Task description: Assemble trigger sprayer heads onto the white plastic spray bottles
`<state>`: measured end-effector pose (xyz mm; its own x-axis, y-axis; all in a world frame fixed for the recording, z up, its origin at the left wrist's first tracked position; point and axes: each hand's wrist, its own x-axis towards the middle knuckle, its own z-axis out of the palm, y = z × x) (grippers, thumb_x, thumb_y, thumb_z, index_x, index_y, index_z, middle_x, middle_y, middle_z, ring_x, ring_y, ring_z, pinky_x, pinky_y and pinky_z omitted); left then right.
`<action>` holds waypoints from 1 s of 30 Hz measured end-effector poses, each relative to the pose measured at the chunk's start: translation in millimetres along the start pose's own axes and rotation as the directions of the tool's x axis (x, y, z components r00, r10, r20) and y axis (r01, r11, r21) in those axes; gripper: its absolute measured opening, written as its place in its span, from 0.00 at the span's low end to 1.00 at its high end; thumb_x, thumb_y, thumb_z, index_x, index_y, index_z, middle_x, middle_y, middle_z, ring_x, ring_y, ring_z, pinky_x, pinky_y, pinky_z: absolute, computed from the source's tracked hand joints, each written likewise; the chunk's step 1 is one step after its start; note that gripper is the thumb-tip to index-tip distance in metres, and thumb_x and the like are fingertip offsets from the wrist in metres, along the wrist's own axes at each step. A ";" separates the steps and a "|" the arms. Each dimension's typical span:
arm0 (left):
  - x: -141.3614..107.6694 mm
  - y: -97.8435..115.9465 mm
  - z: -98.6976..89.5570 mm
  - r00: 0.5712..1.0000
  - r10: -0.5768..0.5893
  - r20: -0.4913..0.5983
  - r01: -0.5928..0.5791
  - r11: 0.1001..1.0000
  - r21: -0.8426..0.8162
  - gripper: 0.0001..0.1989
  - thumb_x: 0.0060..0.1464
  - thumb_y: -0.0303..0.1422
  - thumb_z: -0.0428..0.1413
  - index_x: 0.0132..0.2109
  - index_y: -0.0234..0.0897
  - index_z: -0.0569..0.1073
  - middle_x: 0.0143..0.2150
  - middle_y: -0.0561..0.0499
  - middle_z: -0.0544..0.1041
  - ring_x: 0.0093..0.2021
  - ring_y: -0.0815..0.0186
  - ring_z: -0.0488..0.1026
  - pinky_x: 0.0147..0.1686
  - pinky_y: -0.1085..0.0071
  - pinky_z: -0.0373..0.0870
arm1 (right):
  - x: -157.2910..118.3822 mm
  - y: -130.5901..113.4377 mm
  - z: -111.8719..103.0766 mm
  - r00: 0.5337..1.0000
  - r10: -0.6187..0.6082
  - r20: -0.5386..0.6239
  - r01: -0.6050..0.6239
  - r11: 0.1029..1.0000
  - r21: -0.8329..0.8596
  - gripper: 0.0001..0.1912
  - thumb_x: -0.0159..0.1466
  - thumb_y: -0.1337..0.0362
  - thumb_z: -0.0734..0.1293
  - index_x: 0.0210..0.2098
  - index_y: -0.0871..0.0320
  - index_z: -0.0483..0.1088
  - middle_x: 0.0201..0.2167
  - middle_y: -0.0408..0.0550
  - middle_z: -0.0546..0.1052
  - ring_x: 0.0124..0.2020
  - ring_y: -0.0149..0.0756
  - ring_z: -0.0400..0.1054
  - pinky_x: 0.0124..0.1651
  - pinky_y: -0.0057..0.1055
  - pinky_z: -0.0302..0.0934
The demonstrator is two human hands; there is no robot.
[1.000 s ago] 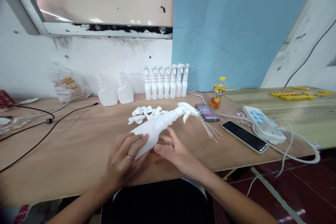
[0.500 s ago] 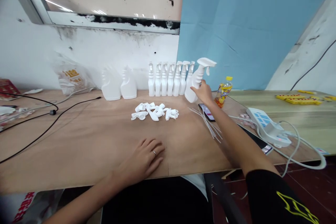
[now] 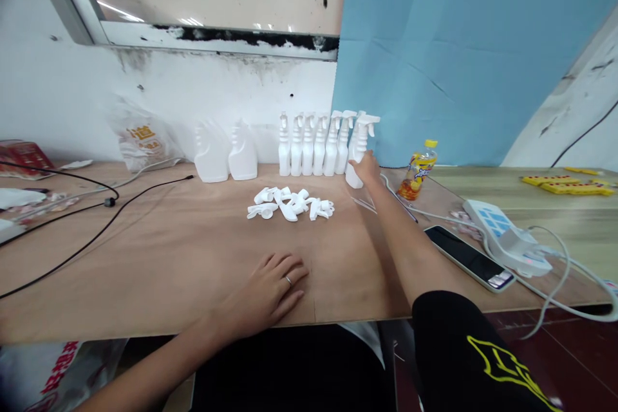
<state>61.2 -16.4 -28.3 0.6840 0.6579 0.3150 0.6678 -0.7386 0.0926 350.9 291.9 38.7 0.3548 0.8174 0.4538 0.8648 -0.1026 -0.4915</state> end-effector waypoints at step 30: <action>-1.3 1.3 6.2 0.956 -0.278 -0.093 0.273 0.960 -0.060 0.38 0.64 0.40 0.52 0.72 0.40 0.42 0.57 0.42 0.69 0.54 0.52 0.67 0.54 0.52 0.64 | -164.5 -22.6 -45.8 0.560 -0.767 0.314 0.555 0.628 0.545 0.08 0.61 0.63 0.66 0.35 0.60 0.75 0.29 0.46 0.77 0.31 0.34 0.68 0.38 0.31 0.59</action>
<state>62.9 -17.3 -34.5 0.4414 0.8205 0.3633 0.8101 -0.5385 0.2320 289.3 133.8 9.2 -0.5757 0.7144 0.3978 0.5465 0.6980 -0.4626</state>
